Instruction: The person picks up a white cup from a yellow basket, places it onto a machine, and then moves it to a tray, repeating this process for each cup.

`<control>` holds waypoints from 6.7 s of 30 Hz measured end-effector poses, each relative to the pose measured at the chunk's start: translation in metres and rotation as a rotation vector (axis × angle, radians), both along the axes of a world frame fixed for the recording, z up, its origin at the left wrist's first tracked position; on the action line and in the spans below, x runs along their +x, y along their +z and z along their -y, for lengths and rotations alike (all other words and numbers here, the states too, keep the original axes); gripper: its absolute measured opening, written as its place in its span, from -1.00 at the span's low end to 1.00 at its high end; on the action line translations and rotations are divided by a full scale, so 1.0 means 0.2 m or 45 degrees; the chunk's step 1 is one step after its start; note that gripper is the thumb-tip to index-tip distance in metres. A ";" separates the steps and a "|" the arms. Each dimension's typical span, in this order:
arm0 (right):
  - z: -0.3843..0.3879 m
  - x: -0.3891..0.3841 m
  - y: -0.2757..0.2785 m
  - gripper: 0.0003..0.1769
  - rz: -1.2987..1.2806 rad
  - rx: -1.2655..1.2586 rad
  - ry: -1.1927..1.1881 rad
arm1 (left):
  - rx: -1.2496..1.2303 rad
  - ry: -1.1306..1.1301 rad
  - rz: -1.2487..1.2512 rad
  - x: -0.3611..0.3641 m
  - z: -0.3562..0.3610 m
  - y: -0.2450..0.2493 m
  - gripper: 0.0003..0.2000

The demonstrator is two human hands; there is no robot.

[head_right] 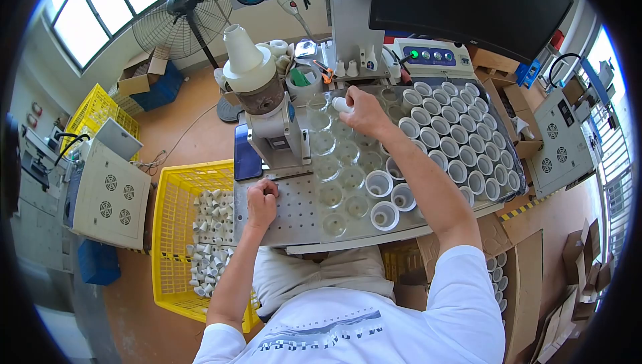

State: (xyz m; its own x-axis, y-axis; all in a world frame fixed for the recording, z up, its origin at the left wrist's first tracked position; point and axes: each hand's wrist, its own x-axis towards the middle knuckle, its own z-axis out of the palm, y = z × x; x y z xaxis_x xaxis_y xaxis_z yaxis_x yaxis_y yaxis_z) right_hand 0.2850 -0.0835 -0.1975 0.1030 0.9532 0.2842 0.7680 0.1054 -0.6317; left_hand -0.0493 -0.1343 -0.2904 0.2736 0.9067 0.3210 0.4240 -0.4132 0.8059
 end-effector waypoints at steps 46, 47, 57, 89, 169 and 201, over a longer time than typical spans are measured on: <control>-0.25 -0.63 0.85 -0.53 -0.954 0.838 0.417 | 0.112 0.481 0.511 -0.61 -0.26 0.52 -0.74; -0.25 -0.66 0.83 -0.53 -0.953 0.840 0.414 | 0.112 0.478 0.511 -0.64 -0.25 0.47 -0.74; -0.18 -0.62 0.68 -0.55 -0.502 0.518 0.296 | 0.215 0.685 0.307 -1.07 -0.27 0.12 -0.72; -0.02 0.08 0.10 -0.52 -0.237 -0.041 0.022 | 0.158 0.149 -0.147 -0.17 0.02 0.01 -0.80; 0.07 -0.27 0.66 -0.51 -0.058 0.220 0.422 | 0.165 0.667 0.131 -1.20 -0.48 0.41 -0.71; -0.03 -0.04 0.01 -0.43 -0.294 -0.081 -0.047 | 0.249 0.068 -0.160 -0.09 -0.06 0.02 -0.87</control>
